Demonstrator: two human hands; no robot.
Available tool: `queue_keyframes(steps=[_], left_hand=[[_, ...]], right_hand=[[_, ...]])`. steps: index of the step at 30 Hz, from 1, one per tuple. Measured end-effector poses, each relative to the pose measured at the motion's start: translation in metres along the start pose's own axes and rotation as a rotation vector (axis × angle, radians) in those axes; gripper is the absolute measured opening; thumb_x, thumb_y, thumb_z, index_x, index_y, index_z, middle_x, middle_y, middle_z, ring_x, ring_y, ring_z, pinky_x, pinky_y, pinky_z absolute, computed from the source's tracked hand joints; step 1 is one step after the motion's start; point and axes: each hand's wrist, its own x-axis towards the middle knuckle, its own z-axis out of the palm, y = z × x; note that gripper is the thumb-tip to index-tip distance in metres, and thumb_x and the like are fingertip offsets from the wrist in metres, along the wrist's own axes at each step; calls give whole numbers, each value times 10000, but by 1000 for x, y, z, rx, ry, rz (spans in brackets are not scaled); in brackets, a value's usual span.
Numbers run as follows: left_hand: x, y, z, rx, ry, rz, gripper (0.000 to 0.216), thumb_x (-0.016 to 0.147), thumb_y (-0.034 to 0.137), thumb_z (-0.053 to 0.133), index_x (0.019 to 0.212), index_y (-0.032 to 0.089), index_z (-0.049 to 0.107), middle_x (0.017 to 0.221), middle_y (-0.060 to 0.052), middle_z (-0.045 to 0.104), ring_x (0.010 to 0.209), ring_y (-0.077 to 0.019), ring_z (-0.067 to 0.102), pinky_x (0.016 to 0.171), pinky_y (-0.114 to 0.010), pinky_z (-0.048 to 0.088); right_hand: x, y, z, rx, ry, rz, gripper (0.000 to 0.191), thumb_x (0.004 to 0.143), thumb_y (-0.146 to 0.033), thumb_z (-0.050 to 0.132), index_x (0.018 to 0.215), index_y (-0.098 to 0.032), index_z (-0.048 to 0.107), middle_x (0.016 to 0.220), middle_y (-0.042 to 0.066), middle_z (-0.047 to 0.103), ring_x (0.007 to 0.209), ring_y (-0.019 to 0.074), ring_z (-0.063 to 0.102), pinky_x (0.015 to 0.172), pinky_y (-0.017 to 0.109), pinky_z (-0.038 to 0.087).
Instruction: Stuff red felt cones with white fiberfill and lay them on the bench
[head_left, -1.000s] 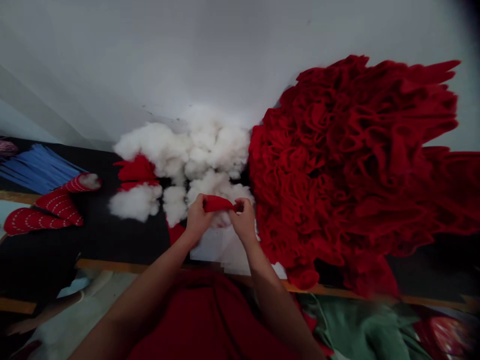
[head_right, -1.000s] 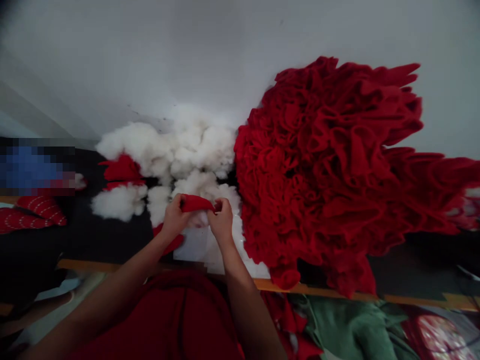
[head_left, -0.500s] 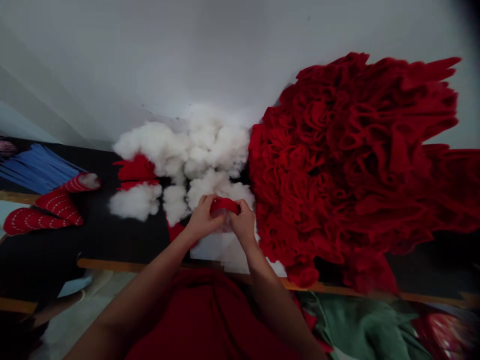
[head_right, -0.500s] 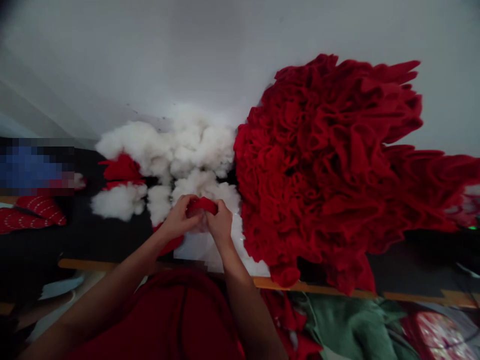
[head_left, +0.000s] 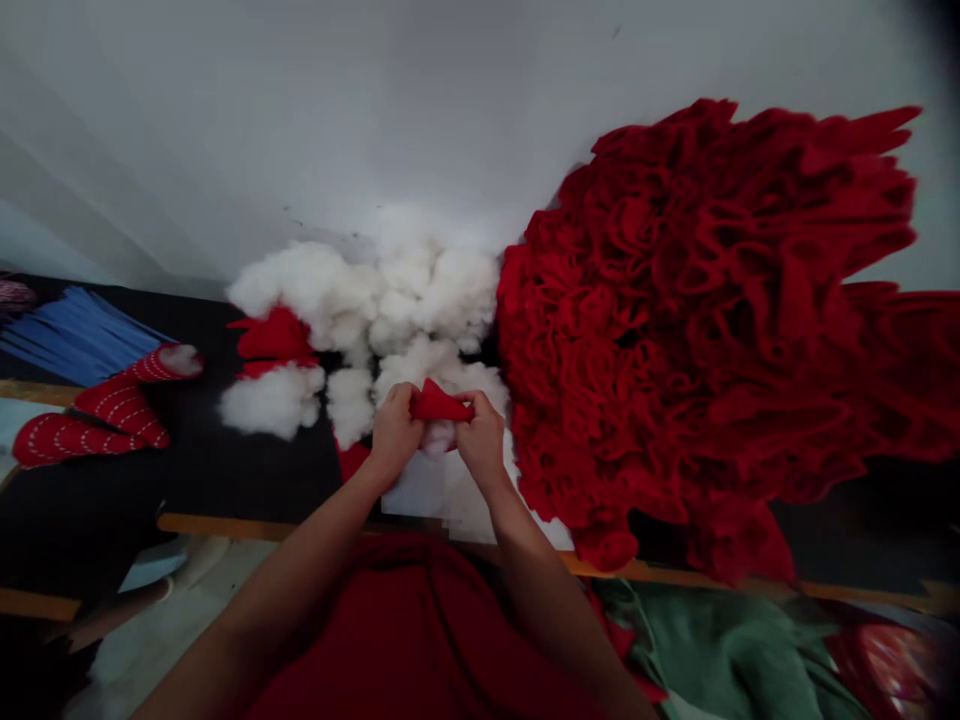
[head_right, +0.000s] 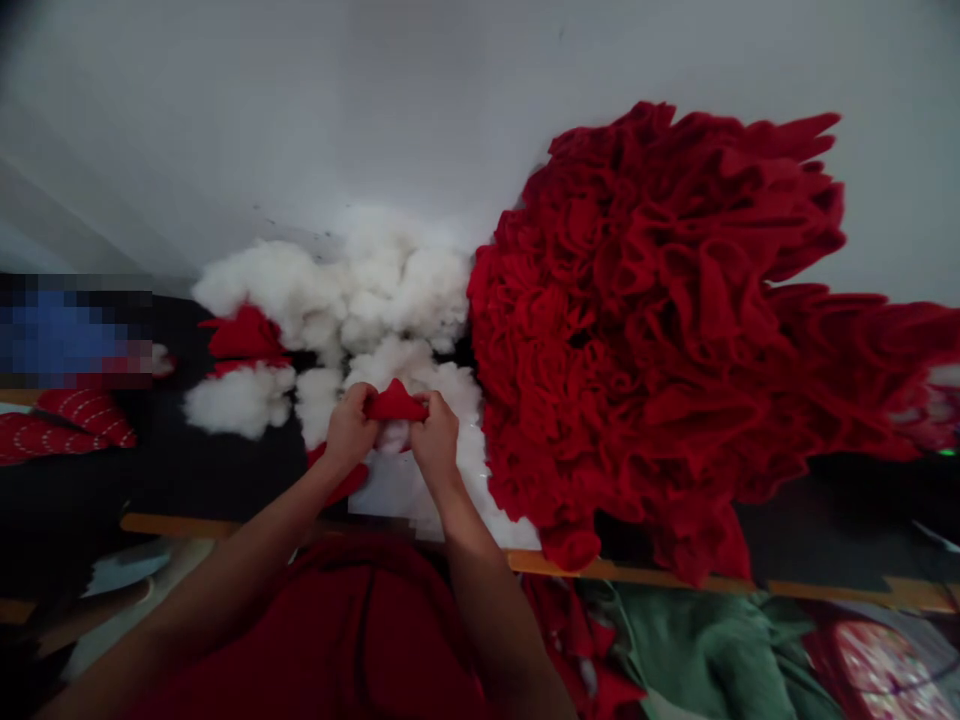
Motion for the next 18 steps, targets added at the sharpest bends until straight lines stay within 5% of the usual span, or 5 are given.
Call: queue_keyframes(steps=[3,6,11,15,18], left_hand=[[4,-4,-18,-268,-234,-41,207,665,150,486,868,186,487,824,-31,545,776,-163,521,680,-296,430],[4,-12,-38,-441,-440,54,568,629,283,645,1150,221,428,1182,-94,490,1093,-215,469,876,-359,410],[-1,-17,-27,-347,-321,237,908,479,324,764,1266,176,337,1317,-156,373,1225,-286,345,1031,-428,256],[-3,-15,-6,-461,-190,212,659,575,304,706,1158,173,428,1179,-126,497,1092,-258,471,966,-413,347],[-5,-14,2,-533,-173,192,627,577,291,713,1131,177,442,1135,-116,530,1040,-243,509,940,-401,372]], right_hand=[[4,6,-4,211,-7,105,256,571,-151,454,801,-195,559,697,-21,587,634,143,523,609,261,425],[7,11,-7,441,39,200,219,577,-195,478,788,-183,536,701,-19,575,615,127,511,575,246,420],[1,-2,-7,519,-87,237,211,628,-259,520,818,-167,527,700,-6,564,601,129,517,577,268,443],[-15,-20,-21,100,125,-211,223,749,-241,502,953,-165,550,888,66,560,831,175,532,778,350,446],[-26,-21,-30,-157,-54,-606,256,765,-197,522,1017,-187,567,1024,100,557,1003,211,501,887,388,413]])
